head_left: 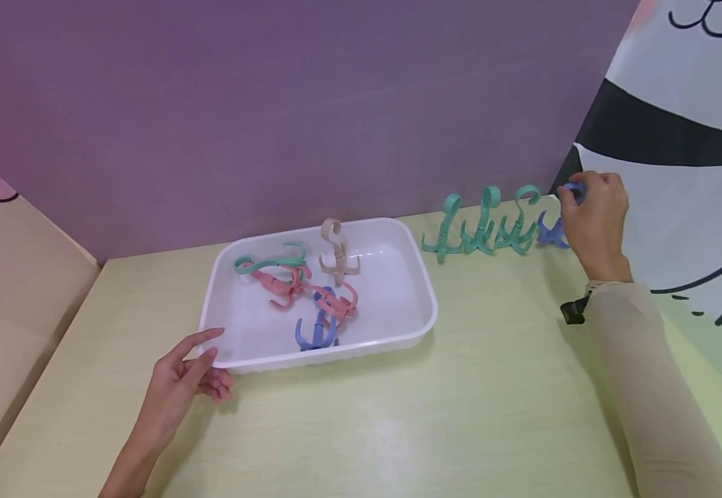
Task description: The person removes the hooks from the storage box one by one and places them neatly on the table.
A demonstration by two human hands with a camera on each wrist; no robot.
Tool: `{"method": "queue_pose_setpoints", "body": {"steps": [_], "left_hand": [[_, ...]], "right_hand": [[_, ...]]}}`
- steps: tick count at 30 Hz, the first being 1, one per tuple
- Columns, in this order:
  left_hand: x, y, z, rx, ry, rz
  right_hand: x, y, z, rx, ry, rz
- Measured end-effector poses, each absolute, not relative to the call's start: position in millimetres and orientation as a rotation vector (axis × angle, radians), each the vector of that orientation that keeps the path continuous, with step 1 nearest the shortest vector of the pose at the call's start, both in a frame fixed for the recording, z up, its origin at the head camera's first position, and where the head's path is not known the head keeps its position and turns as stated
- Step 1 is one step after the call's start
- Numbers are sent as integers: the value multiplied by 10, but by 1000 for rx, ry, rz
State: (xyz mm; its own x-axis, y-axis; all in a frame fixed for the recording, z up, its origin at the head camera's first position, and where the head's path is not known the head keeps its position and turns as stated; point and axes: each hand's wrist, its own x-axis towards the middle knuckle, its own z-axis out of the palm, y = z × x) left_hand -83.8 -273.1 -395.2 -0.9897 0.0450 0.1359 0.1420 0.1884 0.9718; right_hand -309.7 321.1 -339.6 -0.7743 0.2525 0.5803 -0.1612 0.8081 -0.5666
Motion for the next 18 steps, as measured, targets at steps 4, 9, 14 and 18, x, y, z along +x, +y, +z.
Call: {"method": "queue_pose_setpoints", "body": {"steps": [4, 9, 14, 18], "left_hand": [[-835, -2733, -3942, -175, -2371, -1938], [-836, -2728, -3940, -172, -2368, -1942], [-834, -2725, -3944, -165, -2372, -1943], [-829, -2725, -3941, -159, -2375, -1942]], "right_hand": [[-3112, 3215, -3436, -91, -2356, 816], [-3115, 3231, -3442, -127, -2389, 822], [-3105, 3252, -3431, -147, -2491, 806], [-3089, 3249, -3419, -132, -2511, 808]]}}
